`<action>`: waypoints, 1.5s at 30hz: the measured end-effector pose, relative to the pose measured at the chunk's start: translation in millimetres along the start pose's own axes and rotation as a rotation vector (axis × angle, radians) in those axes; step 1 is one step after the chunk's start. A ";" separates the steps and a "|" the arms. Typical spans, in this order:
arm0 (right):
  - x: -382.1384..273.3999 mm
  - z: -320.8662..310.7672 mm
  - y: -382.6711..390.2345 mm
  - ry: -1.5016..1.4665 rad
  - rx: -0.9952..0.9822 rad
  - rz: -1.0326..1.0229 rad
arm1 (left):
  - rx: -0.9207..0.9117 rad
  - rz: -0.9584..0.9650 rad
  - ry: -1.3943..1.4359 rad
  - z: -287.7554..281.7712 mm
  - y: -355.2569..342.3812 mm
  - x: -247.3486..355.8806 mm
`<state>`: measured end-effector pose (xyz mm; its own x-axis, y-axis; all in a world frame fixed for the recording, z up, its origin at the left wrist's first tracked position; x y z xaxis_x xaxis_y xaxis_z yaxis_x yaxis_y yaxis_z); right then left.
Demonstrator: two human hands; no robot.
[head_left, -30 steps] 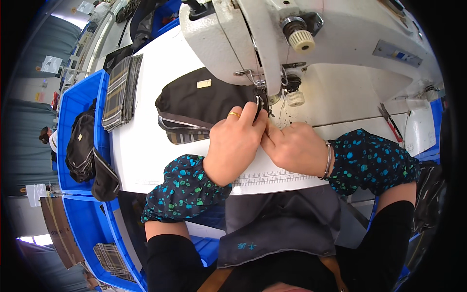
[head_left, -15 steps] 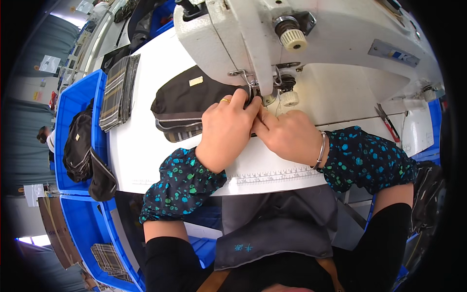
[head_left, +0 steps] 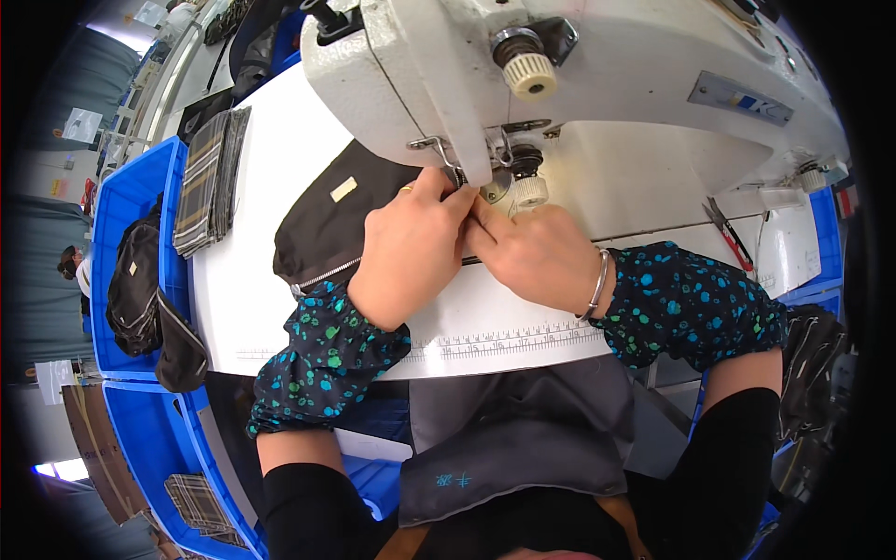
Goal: The person operates an industrial sewing machine to stitch zippers onto small fabric pouches. They repeatedly pick up pouches from a blue bin, align the zipper under the needle, sew the seam, and place the finished items into a separate bin.
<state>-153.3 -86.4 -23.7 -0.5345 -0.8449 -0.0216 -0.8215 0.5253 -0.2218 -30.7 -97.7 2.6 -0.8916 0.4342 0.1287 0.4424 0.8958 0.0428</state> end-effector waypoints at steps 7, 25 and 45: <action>0.0 -3.6 0.2 0.033 0.007 -0.003 | 0.013 -0.005 0.220 -1.9 2.2 -11.8; -6.4 -4.5 -1.0 -0.013 0.087 -0.116 | -0.062 0.109 0.047 -16.4 -3.6 -11.6; 6.9 -5.5 4.8 0.040 -0.042 -0.089 | -0.162 0.131 0.372 -8.5 -2.3 -1.4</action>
Point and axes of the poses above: each hand's wrist, its own y-axis away from the middle knuckle, its own z-axis out of the palm, x = y × z, the point moved 6 cm from there along -y, towards the middle knuckle, and after that the axes turned 14 degrees about -x, right-handed, at the moved point
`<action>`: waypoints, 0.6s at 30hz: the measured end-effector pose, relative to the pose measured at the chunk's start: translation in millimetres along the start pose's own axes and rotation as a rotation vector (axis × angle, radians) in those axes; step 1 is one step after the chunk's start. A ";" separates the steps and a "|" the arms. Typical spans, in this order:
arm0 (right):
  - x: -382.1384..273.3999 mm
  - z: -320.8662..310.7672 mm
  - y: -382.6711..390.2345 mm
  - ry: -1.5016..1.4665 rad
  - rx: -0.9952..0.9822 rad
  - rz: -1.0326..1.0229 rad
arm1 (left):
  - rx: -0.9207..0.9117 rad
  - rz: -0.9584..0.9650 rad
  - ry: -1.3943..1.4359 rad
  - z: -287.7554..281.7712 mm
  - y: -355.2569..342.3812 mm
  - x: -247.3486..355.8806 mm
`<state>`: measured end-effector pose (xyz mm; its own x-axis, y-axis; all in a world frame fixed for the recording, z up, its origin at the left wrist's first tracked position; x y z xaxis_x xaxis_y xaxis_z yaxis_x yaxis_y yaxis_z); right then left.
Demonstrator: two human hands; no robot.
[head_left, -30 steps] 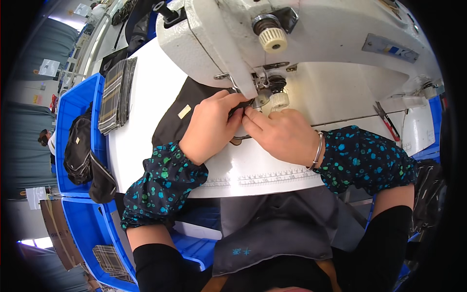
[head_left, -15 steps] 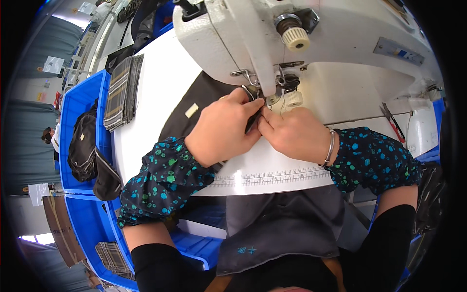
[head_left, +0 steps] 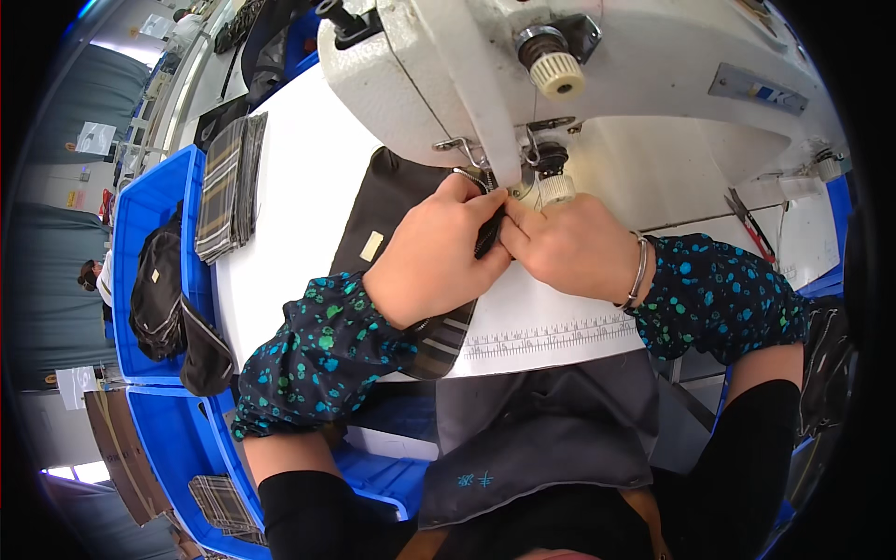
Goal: The person operates an industrial sewing machine to stitch zippers onto small fabric pouches. They repeatedly pick up pouches from a blue bin, align the zipper under the needle, sew the seam, and place the finished items into a separate bin.
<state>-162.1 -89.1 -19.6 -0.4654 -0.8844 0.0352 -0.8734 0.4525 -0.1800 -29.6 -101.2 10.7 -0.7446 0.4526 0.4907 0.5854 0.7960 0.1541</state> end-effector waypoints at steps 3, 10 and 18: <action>0.0 -5.5 -1.2 -0.001 0.097 0.006 | -0.009 0.002 0.046 -1.3 0.3 0.3; -0.3 -3.9 -4.3 0.002 0.093 0.013 | 0.038 0.019 0.109 4.8 0.0 -6.3; 3.8 -4.5 -2.2 0.016 0.098 0.102 | 0.035 0.057 0.038 -17.2 -3.7 -8.1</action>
Point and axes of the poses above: each hand's wrist, its own y-axis away from the middle knuckle, its own z-axis out of the palm, x = y × z, the point moved 6 cm from there along -y, towards the middle knuckle, and after that the axes turned 14 degrees about -x, right-handed, at the moved point
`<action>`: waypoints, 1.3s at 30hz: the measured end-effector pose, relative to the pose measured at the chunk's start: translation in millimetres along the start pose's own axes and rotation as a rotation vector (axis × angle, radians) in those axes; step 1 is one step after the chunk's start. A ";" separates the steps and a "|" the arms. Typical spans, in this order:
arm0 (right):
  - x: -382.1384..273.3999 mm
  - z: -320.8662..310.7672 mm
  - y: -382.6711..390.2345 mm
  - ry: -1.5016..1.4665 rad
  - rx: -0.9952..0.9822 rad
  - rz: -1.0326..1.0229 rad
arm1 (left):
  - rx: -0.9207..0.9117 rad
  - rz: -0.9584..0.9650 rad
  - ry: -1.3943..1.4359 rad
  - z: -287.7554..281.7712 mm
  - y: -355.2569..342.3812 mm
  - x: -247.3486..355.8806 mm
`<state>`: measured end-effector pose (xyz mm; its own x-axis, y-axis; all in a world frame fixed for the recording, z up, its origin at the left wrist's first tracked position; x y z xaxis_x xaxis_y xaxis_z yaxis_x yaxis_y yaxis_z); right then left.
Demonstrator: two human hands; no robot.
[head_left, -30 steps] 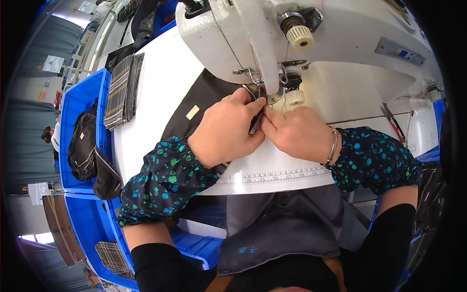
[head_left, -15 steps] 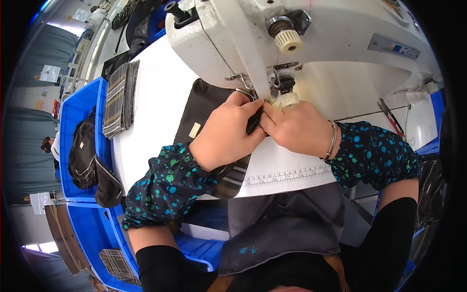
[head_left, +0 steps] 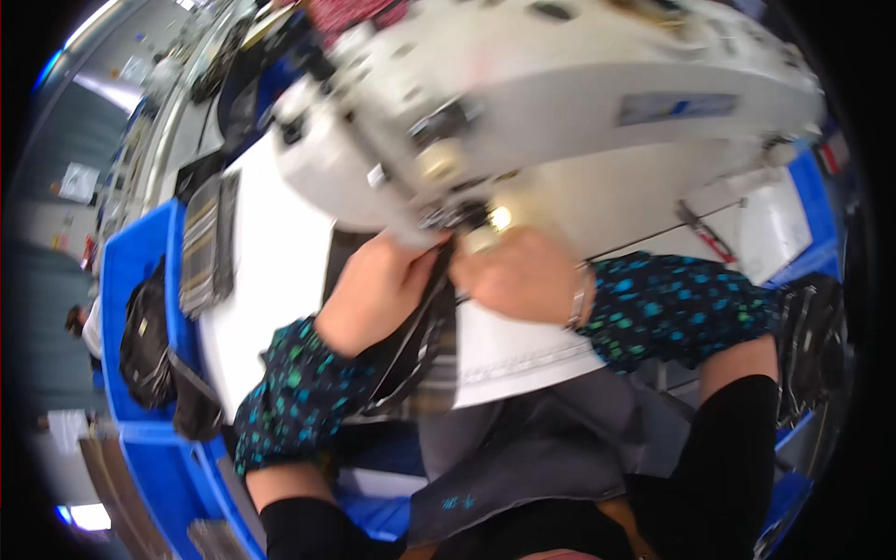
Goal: The person operates an industrial sewing machine to stitch zippers onto small fabric pouches. They repeatedly pick up pouches from a blue bin, align the zipper under the needle, sew the seam, and place the finished items into a separate bin.
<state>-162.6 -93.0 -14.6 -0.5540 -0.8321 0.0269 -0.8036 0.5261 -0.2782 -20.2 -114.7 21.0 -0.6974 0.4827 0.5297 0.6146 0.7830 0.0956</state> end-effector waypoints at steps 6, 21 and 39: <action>6.3 6.1 -12.4 -0.171 0.051 0.027 | 0.059 -0.053 -0.140 5.9 0.1 -12.8; 6.5 7.9 -12.7 -0.241 -0.028 -0.282 | 0.283 -0.245 0.743 -30.8 50.2 -63.0; -30.3 -19.6 11.0 -0.084 0.133 -0.327 | 0.063 0.184 -0.306 20.4 34.4 10.4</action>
Point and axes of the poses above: each hand's wrist, its own y-axis away from the middle knuckle, its own z-axis out of the palm, x = y × z, the point moved 6 cm from there along -y, towards the middle knuckle, and after that the axes turned 14 degrees about -x, right-handed, at the moved point
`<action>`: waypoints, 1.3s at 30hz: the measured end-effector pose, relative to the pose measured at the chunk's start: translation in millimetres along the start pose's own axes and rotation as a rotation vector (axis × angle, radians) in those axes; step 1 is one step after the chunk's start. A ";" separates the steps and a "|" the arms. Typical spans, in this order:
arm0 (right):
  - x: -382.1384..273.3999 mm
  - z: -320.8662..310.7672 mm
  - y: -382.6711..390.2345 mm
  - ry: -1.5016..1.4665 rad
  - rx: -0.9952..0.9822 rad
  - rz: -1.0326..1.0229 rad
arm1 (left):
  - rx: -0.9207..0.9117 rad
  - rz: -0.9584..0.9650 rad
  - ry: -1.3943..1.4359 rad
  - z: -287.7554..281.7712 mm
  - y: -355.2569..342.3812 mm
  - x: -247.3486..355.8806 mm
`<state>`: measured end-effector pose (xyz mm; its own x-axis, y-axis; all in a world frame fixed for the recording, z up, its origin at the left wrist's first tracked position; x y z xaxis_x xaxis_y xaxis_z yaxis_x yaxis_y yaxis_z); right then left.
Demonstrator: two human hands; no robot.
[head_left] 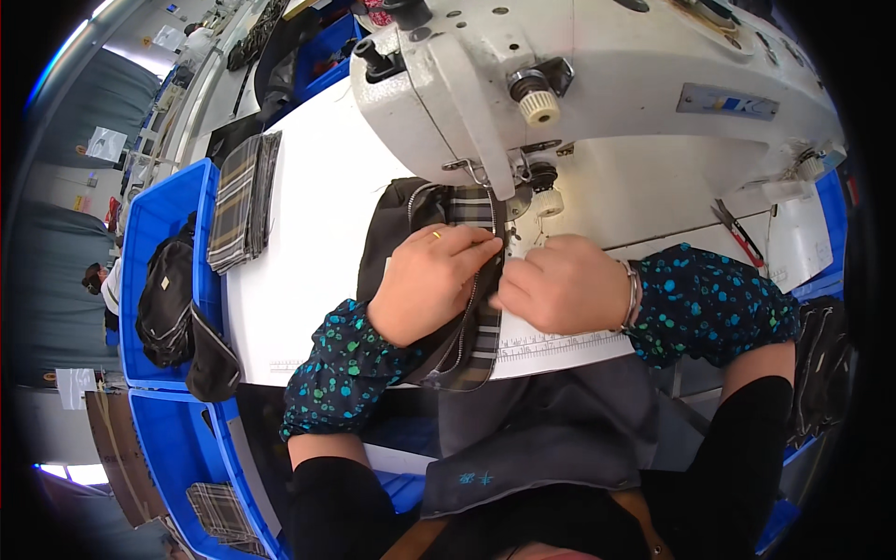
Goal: The person operates an industrial sewing machine to stitch zippers onto small fabric pouches. They repeatedly pick up pouches from a blue bin, align the zipper under the needle, sew the seam, and place the finished items into a separate bin.
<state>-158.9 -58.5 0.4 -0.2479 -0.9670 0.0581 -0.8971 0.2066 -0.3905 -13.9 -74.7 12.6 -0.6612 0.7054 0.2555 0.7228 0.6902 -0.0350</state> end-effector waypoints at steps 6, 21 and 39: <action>-30.5 7.0 0.7 0.090 -0.042 -0.062 | 0.005 -0.023 0.009 -4.3 -1.5 3.7; -29.6 12.8 8.2 0.125 -0.045 0.005 | 0.040 -0.079 -0.090 5.0 -7.1 17.4; -45.1 4.9 10.6 0.162 -0.136 0.033 | -0.032 -0.152 -0.176 5.2 0.5 28.6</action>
<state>-155.5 -13.5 -10.9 -0.3235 -0.9252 0.1983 -0.9260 0.2664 -0.2676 -33.4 -53.3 14.8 -0.7859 0.6127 0.0834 0.6162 0.7873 0.0226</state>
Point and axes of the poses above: each hand's wrist, its own y-axis away from the middle knuckle, its own z-axis out of the palm, x = y × z, the point moved 6 cm from there along -y, towards the middle knuckle, and after that the axes turned 14 degrees about -x, right-handed, at the moved point
